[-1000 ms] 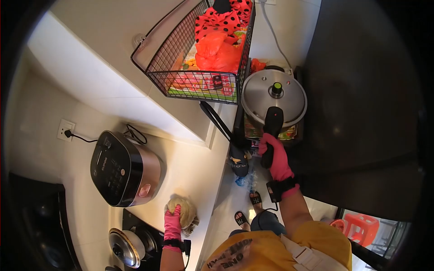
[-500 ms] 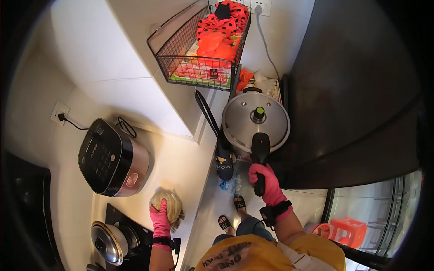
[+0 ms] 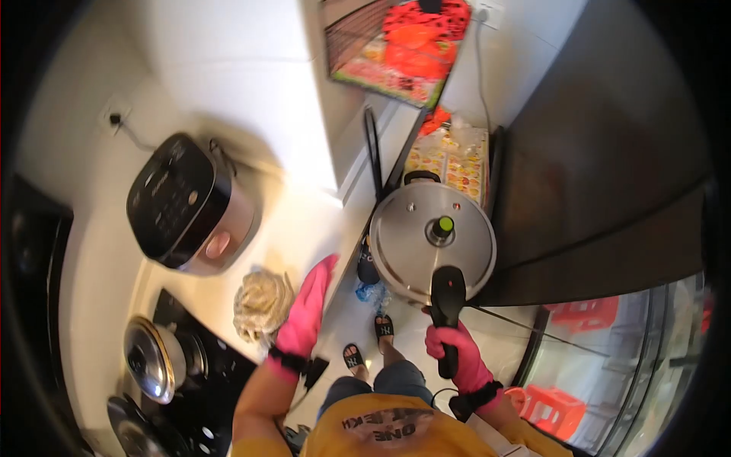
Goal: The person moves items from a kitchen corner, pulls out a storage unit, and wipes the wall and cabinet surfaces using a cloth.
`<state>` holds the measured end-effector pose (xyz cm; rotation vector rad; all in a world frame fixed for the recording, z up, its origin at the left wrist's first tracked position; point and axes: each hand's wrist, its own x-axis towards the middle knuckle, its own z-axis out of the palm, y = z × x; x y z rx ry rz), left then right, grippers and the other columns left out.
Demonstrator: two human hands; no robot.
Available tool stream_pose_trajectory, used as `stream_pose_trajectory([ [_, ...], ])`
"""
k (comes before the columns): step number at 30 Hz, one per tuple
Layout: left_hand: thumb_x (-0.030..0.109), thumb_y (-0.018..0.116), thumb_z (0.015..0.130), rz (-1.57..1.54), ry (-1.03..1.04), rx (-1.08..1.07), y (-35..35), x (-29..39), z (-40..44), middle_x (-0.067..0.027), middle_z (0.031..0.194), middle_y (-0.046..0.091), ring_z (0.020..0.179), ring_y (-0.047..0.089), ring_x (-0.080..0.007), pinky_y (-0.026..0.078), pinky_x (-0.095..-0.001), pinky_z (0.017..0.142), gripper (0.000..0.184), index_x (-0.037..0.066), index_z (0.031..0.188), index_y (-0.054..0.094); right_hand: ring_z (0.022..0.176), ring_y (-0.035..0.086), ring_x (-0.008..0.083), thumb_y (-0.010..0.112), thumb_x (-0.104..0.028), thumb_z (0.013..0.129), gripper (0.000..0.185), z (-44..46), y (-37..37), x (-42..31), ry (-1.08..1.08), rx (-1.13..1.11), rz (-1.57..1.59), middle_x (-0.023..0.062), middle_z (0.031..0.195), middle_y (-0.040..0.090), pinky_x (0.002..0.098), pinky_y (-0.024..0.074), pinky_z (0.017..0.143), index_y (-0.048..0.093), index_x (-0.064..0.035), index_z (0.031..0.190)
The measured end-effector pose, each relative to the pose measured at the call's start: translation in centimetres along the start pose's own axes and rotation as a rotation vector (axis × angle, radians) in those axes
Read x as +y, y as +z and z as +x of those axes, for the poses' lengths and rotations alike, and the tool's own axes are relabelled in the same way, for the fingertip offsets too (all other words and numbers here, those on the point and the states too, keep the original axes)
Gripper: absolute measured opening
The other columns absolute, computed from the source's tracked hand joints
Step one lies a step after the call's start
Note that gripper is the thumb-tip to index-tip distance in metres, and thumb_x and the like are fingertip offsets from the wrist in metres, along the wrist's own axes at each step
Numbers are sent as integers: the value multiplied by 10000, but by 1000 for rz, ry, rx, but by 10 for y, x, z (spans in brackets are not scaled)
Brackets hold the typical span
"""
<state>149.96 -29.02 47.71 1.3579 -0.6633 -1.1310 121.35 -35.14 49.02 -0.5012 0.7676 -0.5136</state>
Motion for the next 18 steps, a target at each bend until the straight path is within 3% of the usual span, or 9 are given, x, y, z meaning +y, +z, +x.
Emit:
stream_pose_trajectory([
  [1, 437, 321, 1027, -341, -169, -22, -4, -26, 24, -166, 1423, 424, 1319, 395, -238, 280, -332, 1115, 598, -22, 1406, 374, 540, 420, 125, 540, -94, 819, 489, -15, 2, 2, 28, 4, -50, 29, 651, 434, 251, 347, 520, 437, 5, 1286],
  [4, 595, 307, 972, -480, -218, -223, -11, -83, 74, -103, 1383, 497, 1279, 450, -212, 299, -362, 1107, 734, -3, 1379, 437, 526, 433, 136, 571, -136, 788, 448, -60, 3, 21, 152, 56, -247, 34, 628, 455, 262, 340, 509, 451, 43, 1182],
  [5, 571, 345, 977, -516, -302, -266, -7, -79, 70, -94, 1330, 543, 1240, 481, -199, 318, -348, 1090, 683, 23, 1370, 462, 523, 461, 140, 597, -115, 777, 438, -74, -3, 27, 208, 41, -253, 42, 635, 482, 268, 362, 499, 459, 28, 1167],
  [6, 497, 454, 972, -256, -249, -229, -4, -68, 57, -82, 1277, 577, 1164, 532, -184, 363, -326, 1048, 583, 35, 1321, 521, 521, 488, 144, 623, -94, 766, 430, -84, -10, 35, 257, 25, -256, 50, 642, 508, 274, 384, 489, 466, 12, 1153],
  [7, 412, 571, 932, -399, -201, -148, 1, -101, 64, -75, 1248, 589, 1105, 561, -170, 431, -325, 971, 494, 38, 1254, 580, 573, 506, 154, 616, -121, 749, 431, -76, -26, 27, 302, 18, -392, 54, 690, 521, 279, 408, 532, 491, -9, 1146],
  [8, 367, 671, 863, -584, -365, -236, -3, -105, 57, -83, 1254, 584, 1091, 570, -182, 473, -353, 924, 519, 51, 1264, 575, 626, 525, 164, 609, -147, 732, 435, -84, -33, 34, 308, 42, -526, 57, 738, 535, 285, 433, 575, 515, -31, 1140],
  [11, 265, 771, 759, -784, -473, -112, -4, -98, -6, -201, 1447, 375, 1214, 513, -297, 458, -427, 991, 961, 77, 1501, 189, 732, 607, 182, 655, -88, 715, 344, -100, -80, 53, 311, 214, -694, 100, 837, 622, 304, 484, 616, 563, -23, 1040],
  [14, 287, 763, 764, -824, -321, -192, -9, -79, -54, -204, 1466, 344, 1274, 454, -284, 430, -406, 1024, 964, 41, 1495, 185, 716, 614, 180, 677, -64, 706, 323, -97, -88, 61, 325, 285, -926, 104, 824, 631, 301, 486, 608, 572, -19, 1009],
  [18, 328, 740, 797, -718, -146, 3, -11, -82, -109, -156, 1427, 419, 1255, 473, -246, 408, -360, 1036, 864, 35, 1467, 279, 707, 604, 172, 684, -76, 713, 326, -92, -37, 67, 363, 156, -1061, 93, 817, 624, 295, 479, 605, 570, -25, 1013],
])
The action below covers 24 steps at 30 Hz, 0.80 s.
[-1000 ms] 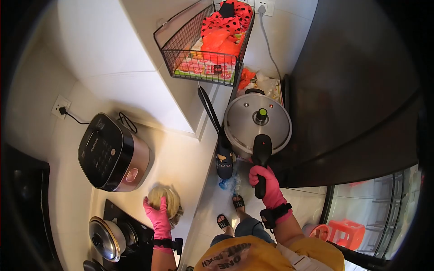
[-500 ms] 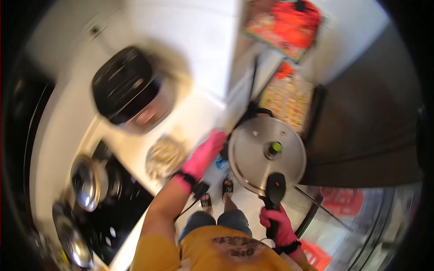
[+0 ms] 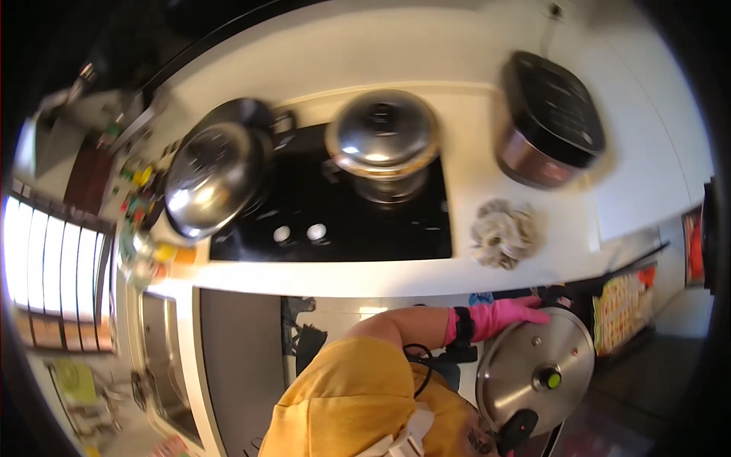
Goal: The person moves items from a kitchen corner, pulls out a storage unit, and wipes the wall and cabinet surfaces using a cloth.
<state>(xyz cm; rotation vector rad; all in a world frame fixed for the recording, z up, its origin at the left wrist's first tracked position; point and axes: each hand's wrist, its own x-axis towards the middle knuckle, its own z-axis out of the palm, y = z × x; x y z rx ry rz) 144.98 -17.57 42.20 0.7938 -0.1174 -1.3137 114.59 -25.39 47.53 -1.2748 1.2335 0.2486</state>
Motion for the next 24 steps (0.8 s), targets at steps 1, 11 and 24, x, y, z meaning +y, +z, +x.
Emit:
stream_pose_trajectory([
  [1, 323, 715, 830, -21, 115, -111, -3, -1, -10, -109, 1363, 493, 1224, 493, -205, 401, -343, 1033, 755, 46, 1433, 355, 705, 601, 170, 685, -79, 714, 326, -3, 9, -10, -26, -35, -36, 90, 815, 622, 293, 478, 604, 570, -26, 1014],
  [11, 131, 598, 928, -163, 808, 132, -30, -12, -264, -86, 1297, 542, 1182, 523, -146, 445, -296, 982, 493, 17, 1368, 407, 684, 576, 149, 703, -109, 730, 333, -45, 92, -40, -197, -536, -451, 63, 797, 604, 279, 463, 596, 564, -39, 1025],
  [24, 259, 645, 907, -291, 1289, 871, -3, -170, -582, -68, 1276, 523, 1169, 505, -142, 434, -300, 974, 530, 30, 1338, 436, 656, 544, 121, 725, -149, 751, 346, -179, 244, -2, -157, -1046, -1097, 28, 774, 580, 260, 443, 586, 557, -57, 1039],
])
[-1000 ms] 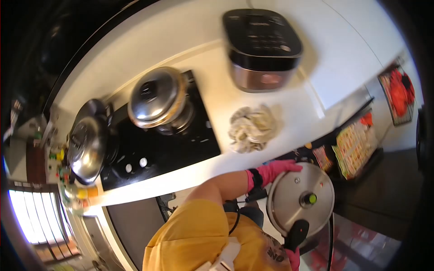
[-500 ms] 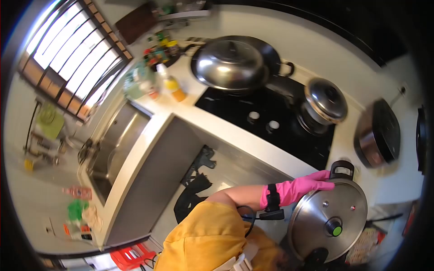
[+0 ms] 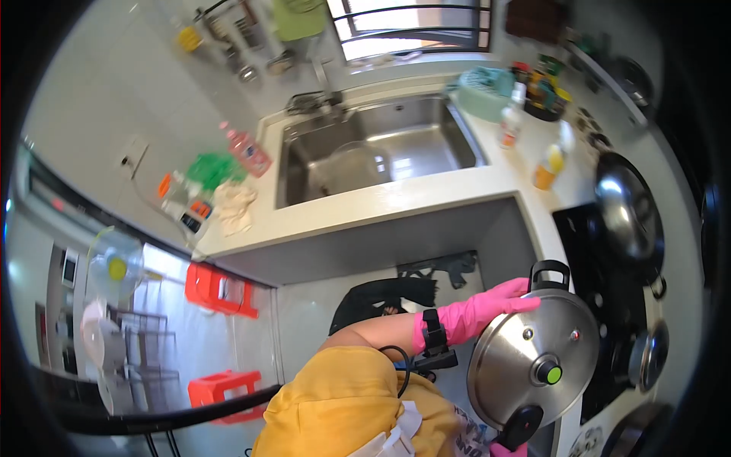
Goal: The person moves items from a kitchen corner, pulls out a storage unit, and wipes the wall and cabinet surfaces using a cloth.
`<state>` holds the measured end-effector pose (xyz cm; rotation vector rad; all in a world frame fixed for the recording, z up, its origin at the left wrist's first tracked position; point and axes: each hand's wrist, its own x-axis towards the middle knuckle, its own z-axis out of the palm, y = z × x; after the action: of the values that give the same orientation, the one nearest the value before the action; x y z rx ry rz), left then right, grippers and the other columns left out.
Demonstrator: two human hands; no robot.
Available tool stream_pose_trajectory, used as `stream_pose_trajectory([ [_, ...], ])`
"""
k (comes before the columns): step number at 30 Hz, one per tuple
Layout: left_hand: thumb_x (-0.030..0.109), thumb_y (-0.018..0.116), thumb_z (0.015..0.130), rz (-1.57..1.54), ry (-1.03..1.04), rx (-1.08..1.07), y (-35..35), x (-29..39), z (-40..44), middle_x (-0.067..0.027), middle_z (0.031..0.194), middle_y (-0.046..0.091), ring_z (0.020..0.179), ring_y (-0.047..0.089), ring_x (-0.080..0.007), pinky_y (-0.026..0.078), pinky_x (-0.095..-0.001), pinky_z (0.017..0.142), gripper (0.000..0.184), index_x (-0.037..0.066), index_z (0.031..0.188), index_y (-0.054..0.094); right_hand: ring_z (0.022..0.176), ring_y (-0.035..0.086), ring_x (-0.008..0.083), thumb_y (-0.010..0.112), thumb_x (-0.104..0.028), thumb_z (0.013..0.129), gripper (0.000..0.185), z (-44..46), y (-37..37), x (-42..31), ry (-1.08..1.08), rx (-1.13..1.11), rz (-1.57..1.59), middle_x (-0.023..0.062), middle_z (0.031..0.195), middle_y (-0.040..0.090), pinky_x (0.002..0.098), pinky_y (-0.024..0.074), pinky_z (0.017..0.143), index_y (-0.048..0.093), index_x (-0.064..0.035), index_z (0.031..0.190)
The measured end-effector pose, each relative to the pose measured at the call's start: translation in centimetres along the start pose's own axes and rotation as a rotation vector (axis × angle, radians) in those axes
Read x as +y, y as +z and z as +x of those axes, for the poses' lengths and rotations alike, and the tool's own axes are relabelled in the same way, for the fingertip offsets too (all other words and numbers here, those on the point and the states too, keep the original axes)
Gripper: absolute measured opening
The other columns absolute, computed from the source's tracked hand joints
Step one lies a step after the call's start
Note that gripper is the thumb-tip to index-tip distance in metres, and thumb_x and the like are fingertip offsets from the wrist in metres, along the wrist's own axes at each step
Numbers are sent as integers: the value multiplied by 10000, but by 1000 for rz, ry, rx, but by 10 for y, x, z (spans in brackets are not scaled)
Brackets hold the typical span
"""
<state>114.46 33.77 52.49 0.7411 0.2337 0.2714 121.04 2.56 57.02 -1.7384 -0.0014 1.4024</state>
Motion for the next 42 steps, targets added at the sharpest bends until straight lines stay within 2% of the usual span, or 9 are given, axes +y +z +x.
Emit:
stream_pose_trajectory([
  [7, 250, 576, 939, -47, 247, 324, -127, 113, -114, -91, 1236, 534, 1128, 519, -152, 438, -304, 953, 457, 11, 1305, 444, 641, 527, 106, 738, -170, 763, 354, 51, 131, -88, 37, -301, -264, 9, 761, 568, 250, 432, 580, 553, -66, 1047],
  [10, 212, 515, 962, -151, 285, 464, -171, 165, -188, -87, 1217, 562, 1089, 556, -137, 460, -288, 931, 390, 30, 1302, 463, 625, 608, 179, 691, 7, 677, 331, 116, 192, -107, 16, -501, -471, 103, 741, 636, 300, 482, 570, 572, 2, 986],
  [12, 213, 510, 959, -173, 421, 608, -197, 193, -232, -76, 1183, 586, 1056, 581, -140, 485, -287, 897, 377, 39, 1291, 474, 568, 588, 167, 680, 19, 688, 301, 124, 267, -135, 30, -604, -530, 80, 669, 607, 291, 470, 535, 565, 12, 966],
  [14, 211, 516, 954, -125, 517, 779, -229, 212, -276, -83, 1221, 582, 1079, 584, -165, 480, -305, 919, 405, 35, 1316, 467, 535, 553, 151, 673, -12, 733, 472, 148, 326, -149, 31, -782, -615, 69, 672, 562, 291, 447, 482, 473, -11, 1160],
  [16, 222, 517, 954, -235, 610, 935, -285, 209, -321, -96, 1250, 580, 1103, 583, -189, 466, -322, 953, 433, 29, 1337, 462, 574, 597, 153, 696, 48, 715, 502, 175, 381, -156, 108, -897, -645, 73, 701, 587, 301, 491, 499, 477, -25, 1161],
  [22, 299, 520, 955, -463, 762, 995, -320, 242, -423, -155, 1219, 605, 1062, 616, -273, 491, -395, 941, 452, 5, 1299, 506, 551, 557, 127, 725, -75, 763, 532, 185, 526, -176, 79, -1112, -847, 45, 679, 565, 268, 463, 517, 454, 1, 1214],
  [34, 466, 529, 920, -435, 761, 1062, -367, 289, -485, -152, 1242, 594, 1083, 604, -307, 496, -449, 945, 575, 44, 1310, 508, 523, 548, 118, 668, -158, 766, 317, 203, 654, -175, -34, -1276, -916, 49, 613, 554, 259, 445, 504, 527, 43, 966],
  [39, 426, 523, 943, -339, 786, 1102, -386, 306, -498, -120, 1208, 615, 1048, 620, -269, 522, -413, 901, 490, 66, 1276, 537, 492, 536, 116, 678, -152, 742, 205, 197, 679, -184, -27, -1266, -861, 41, 590, 549, 259, 436, 472, 552, -3, 805],
  [42, 364, 478, 971, 48, 813, 1391, -411, 306, -518, -122, 1269, 576, 1124, 575, -249, 456, -358, 988, 483, 31, 1319, 507, 511, 531, 103, 702, -162, 746, 215, 214, 691, -165, 16, -1356, -761, 29, 628, 555, 247, 436, 470, 561, -26, 837],
])
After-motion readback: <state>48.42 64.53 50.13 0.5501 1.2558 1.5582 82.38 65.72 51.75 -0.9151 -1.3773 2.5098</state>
